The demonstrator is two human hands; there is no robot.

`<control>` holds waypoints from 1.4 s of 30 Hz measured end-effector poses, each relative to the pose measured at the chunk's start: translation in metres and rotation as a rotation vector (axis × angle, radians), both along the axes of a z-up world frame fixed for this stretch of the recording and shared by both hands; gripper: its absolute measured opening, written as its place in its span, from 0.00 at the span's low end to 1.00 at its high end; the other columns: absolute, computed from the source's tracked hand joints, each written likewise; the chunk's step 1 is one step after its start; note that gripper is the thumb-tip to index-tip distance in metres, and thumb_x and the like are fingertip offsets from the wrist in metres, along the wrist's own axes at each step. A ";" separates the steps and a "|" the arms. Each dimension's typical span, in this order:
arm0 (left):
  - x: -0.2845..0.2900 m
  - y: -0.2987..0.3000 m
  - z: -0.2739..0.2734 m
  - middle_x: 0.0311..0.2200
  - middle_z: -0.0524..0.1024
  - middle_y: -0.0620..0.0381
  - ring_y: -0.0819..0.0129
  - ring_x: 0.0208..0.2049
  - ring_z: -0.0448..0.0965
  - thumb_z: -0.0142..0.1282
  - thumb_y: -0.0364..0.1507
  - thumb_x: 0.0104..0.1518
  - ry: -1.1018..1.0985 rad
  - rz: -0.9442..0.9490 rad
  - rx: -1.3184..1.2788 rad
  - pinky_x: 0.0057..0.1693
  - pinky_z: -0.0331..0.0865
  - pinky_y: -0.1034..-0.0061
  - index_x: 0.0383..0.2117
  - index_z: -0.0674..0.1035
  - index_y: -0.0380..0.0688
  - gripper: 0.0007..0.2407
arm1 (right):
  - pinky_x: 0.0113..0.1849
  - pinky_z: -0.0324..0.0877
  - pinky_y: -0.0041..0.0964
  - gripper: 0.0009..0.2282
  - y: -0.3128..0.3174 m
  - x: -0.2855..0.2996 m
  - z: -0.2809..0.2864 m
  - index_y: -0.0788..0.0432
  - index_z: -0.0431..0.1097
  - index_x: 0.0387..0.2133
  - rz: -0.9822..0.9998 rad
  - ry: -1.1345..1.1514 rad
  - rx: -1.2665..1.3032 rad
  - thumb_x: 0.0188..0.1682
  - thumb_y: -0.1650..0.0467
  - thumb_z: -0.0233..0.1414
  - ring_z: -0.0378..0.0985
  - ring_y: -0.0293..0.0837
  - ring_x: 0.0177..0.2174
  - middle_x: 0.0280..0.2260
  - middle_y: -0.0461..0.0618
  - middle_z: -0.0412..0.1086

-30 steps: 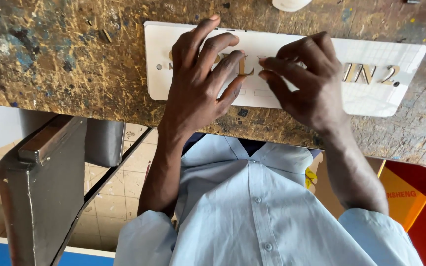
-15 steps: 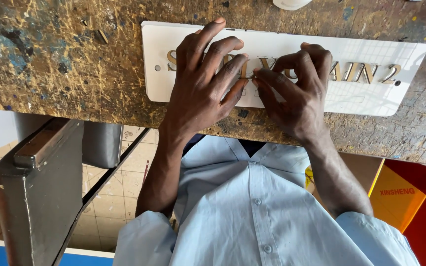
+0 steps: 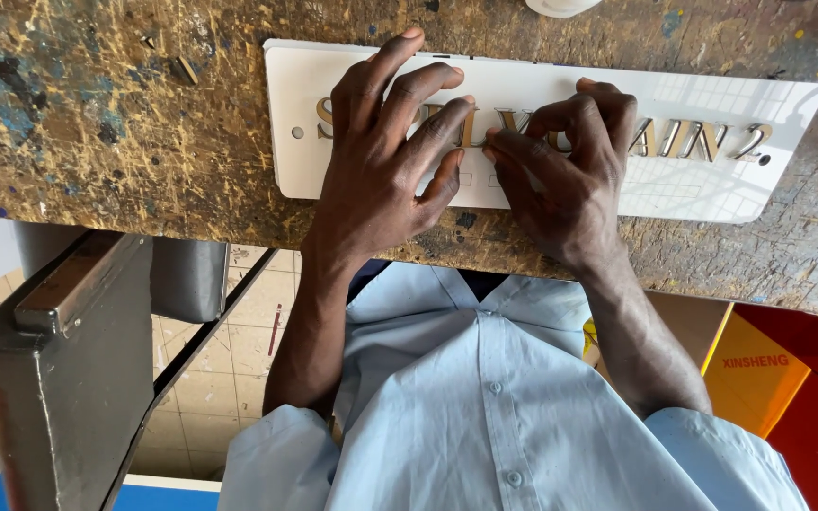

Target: Applying individual gold-colored letters to a white board using glue to assemble a sign.

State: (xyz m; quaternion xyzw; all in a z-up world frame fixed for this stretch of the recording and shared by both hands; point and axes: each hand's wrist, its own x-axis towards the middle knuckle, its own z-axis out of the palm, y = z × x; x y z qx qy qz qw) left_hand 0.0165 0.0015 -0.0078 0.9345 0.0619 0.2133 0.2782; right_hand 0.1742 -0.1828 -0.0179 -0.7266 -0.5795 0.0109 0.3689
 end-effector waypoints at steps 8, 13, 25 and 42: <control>0.001 0.002 -0.001 0.63 0.74 0.44 0.42 0.74 0.58 0.66 0.21 0.70 0.006 0.005 0.009 0.70 0.66 0.37 0.52 0.83 0.33 0.09 | 0.58 0.68 0.69 0.05 0.001 0.000 0.000 0.58 0.83 0.50 0.000 0.008 -0.017 0.65 0.76 0.68 0.64 0.64 0.48 0.42 0.57 0.68; 0.002 0.002 0.001 0.63 0.74 0.44 0.42 0.73 0.58 0.65 0.20 0.70 0.003 0.005 0.005 0.69 0.66 0.37 0.52 0.82 0.33 0.08 | 0.60 0.69 0.72 0.05 -0.001 0.000 -0.002 0.58 0.83 0.51 -0.003 0.030 -0.025 0.65 0.76 0.67 0.64 0.64 0.49 0.43 0.57 0.68; 0.002 0.002 0.001 0.62 0.74 0.44 0.42 0.73 0.59 0.65 0.20 0.69 0.002 0.011 -0.009 0.70 0.64 0.38 0.51 0.83 0.33 0.08 | 0.58 0.68 0.68 0.04 0.002 0.000 0.000 0.60 0.83 0.50 -0.008 0.022 -0.029 0.66 0.75 0.67 0.65 0.65 0.48 0.43 0.57 0.68; 0.001 0.002 -0.002 0.63 0.74 0.43 0.42 0.74 0.58 0.64 0.21 0.70 0.004 0.002 -0.017 0.71 0.65 0.37 0.52 0.82 0.33 0.08 | 0.59 0.71 0.72 0.07 -0.002 -0.002 -0.002 0.59 0.82 0.49 -0.050 0.035 0.023 0.62 0.80 0.65 0.64 0.62 0.48 0.42 0.58 0.67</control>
